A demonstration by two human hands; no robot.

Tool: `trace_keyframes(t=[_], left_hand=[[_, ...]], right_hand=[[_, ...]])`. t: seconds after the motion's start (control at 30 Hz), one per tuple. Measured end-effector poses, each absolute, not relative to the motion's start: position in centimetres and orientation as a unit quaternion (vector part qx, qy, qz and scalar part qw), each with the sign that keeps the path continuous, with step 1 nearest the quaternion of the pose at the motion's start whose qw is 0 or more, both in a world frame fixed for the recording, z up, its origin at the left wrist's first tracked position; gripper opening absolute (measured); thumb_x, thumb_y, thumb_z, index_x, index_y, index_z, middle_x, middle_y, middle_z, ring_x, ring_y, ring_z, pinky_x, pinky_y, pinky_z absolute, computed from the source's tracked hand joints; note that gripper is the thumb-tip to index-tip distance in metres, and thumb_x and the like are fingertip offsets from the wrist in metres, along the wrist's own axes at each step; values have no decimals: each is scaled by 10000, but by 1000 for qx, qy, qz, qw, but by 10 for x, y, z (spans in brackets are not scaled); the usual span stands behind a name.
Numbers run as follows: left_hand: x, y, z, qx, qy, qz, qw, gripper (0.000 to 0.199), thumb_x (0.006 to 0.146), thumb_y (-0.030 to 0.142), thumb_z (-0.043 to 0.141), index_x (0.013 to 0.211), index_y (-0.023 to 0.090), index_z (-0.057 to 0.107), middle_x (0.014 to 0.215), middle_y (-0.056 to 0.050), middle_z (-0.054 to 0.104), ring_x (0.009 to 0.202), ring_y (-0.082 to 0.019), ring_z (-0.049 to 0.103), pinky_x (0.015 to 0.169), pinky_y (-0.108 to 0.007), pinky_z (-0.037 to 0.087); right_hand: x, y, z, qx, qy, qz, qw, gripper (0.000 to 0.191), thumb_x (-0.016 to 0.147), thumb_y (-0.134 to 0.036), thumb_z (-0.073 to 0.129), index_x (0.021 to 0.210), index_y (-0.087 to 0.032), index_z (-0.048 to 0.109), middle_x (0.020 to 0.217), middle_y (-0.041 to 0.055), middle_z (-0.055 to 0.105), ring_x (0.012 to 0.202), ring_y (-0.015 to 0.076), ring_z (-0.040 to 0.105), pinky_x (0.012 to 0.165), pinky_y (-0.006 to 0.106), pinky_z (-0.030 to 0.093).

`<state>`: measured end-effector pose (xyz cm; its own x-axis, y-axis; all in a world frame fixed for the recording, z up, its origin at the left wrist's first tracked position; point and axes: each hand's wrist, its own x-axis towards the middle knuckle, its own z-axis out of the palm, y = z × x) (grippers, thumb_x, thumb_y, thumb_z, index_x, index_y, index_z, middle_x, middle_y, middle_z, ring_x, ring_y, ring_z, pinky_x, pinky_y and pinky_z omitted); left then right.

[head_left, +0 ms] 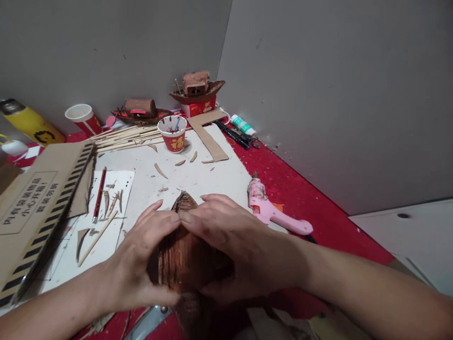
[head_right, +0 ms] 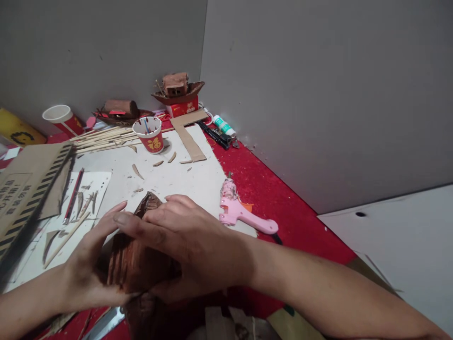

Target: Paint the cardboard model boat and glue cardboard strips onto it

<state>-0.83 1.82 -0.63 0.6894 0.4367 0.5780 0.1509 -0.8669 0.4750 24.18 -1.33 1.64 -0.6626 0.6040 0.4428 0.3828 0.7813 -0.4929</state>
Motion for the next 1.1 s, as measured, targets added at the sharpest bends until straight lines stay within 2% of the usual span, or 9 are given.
trace_keyframes(t=[0.17,0.33,0.43,0.57,0.67,0.77,0.93,1.1], left_hand=[[-9,20,-6,905,154,350,186,1154,643,357,878,1578,198,220,1353,-163,600,1235,-350,596,1167,-621,334],[-10,20,-7,900,148,376,165,1183,615,321,887,1579,167,219,1345,-166,583,1263,-345,566,1180,-564,343],[-10,21,-9,892,145,398,160,1187,617,312,889,1577,136,213,1366,-183,535,1277,-333,541,1204,-534,314],[-9,22,-7,893,153,387,170,1143,688,329,862,1587,127,186,1384,-191,503,1315,-328,509,1206,-517,321],[-8,21,0,906,161,353,170,1122,738,366,832,1599,148,146,1411,-200,502,1353,-342,480,1198,-543,320],[-7,20,5,914,157,333,172,1111,752,376,821,1604,178,136,1414,-193,524,1342,-354,494,1189,-585,302],[-4,19,2,907,150,349,180,1079,720,228,822,1592,203,186,1393,-167,557,1289,-334,540,1168,-581,331],[-4,18,-4,901,140,360,199,1062,681,179,818,1572,183,240,1421,-154,514,1334,-305,480,1218,-519,255]], right_hand=[[241,-13,17,-270,-891,176,320,973,824,-388,675,1584,-221,91,1243,132,615,1117,275,583,1041,518,362],[244,-13,20,-271,-893,159,322,1067,810,-441,729,1584,-199,35,1409,203,493,1277,317,491,1071,525,349],[246,-14,19,-280,-890,162,322,1049,832,-443,716,1584,-203,26,1391,191,522,1271,319,502,1076,523,353],[246,-14,18,-294,-882,149,338,995,855,-371,696,1583,-202,40,1360,175,564,1235,304,539,1086,517,354],[246,-13,18,-287,-882,150,341,984,852,-323,681,1584,-205,33,1369,165,564,1219,292,554,1069,496,374],[245,-13,17,-283,-883,154,341,972,838,-337,680,1581,-199,68,1292,141,609,1148,277,584,1052,481,383],[244,-13,17,-286,-884,147,340,980,822,-341,696,1579,-214,87,1214,113,642,1077,264,608,1049,483,381],[242,-15,15,-283,-884,144,342,983,819,-335,693,1579,-205,84,1190,114,657,1089,272,616,1066,513,372]])
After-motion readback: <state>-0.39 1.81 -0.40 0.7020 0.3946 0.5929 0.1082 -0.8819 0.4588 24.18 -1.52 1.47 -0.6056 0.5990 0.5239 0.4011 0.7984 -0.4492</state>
